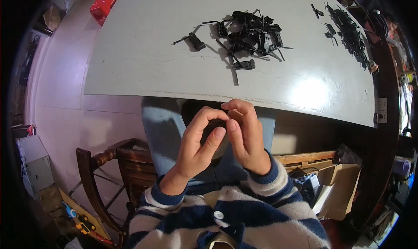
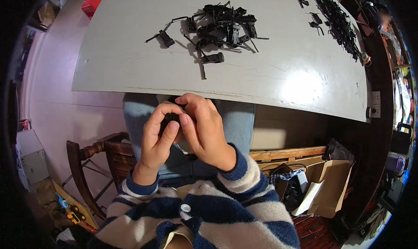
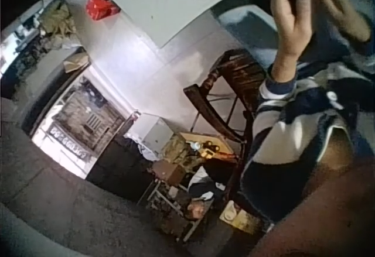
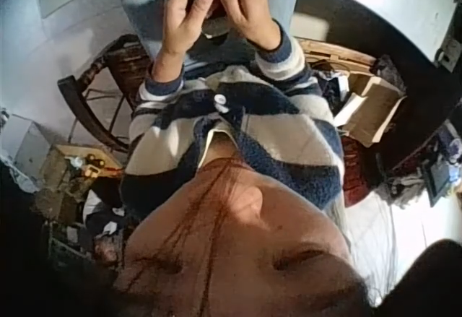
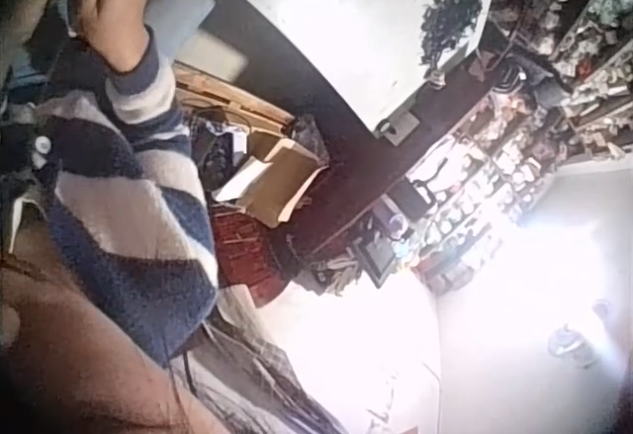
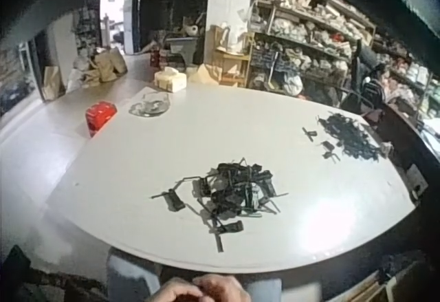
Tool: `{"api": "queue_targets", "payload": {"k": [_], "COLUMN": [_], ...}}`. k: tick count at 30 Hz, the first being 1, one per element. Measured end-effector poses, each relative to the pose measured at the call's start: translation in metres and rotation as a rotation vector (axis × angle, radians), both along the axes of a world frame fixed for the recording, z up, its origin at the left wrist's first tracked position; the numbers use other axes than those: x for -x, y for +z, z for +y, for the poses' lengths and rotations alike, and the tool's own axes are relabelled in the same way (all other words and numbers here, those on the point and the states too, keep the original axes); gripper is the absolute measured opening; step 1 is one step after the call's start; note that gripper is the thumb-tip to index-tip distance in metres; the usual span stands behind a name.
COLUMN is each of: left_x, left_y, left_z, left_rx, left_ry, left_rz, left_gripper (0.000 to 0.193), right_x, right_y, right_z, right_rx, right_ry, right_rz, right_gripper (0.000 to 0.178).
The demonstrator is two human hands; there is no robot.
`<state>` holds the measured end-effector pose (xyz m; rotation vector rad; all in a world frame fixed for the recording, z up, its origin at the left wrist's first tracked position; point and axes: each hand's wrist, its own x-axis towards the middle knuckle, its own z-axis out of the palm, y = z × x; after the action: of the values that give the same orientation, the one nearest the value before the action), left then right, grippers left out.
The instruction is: The person is manually assembling small black plastic components at a production table.
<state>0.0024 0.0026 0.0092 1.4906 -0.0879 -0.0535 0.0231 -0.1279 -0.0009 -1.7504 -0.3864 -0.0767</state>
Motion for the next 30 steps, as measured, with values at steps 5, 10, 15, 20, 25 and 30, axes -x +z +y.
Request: {"api": "queue_targets", "payload": {"k": [5, 10, 15, 20, 25, 30], "left_x": [0.003, -0.009, -0.008, -0.007, -0.009, 0.003], "left_y": [0.0, -0.006, -0.006, -0.004, -0.002, 0.005], "left_z": [-0.001, 0.004, 0.007, 0.003, -0.003, 0.003], "left_rx": [0.036, -0.212, -0.371, -0.422, -0.561, -0.236], "left_ry": [-0.004, 0.095, 0.118, 0.093, 0.088, 0.275], "left_rz": [0.131, -0.388, -0.433, -0.432, -0.489, -0.314], "left_gripper": [0.017, 0.008, 0.009, 0.009, 0.044, 0.05], "right_x": [0.004, -0.004, 0.005, 0.007, 0.004, 0.0], "right_y": [0.003, 0.011, 0.011, 0.019, 0.016, 0.0], "right_z": [-0.001, -0.003, -0.006, -0.005, -0.007, -0.017], "right_rx": [-0.024, 0.389, 0.273, 0.221, 0.153, -0.541], "right_ry": [0.038, -0.075, -0.063, -0.046, -0.003, 0.015], "right_rz": [0.097, -0.457, -0.202, -0.054, 0.116, 0.418], "right_gripper": [0.023, 0.017, 0.014, 0.019, 0.022, 0.024]}}
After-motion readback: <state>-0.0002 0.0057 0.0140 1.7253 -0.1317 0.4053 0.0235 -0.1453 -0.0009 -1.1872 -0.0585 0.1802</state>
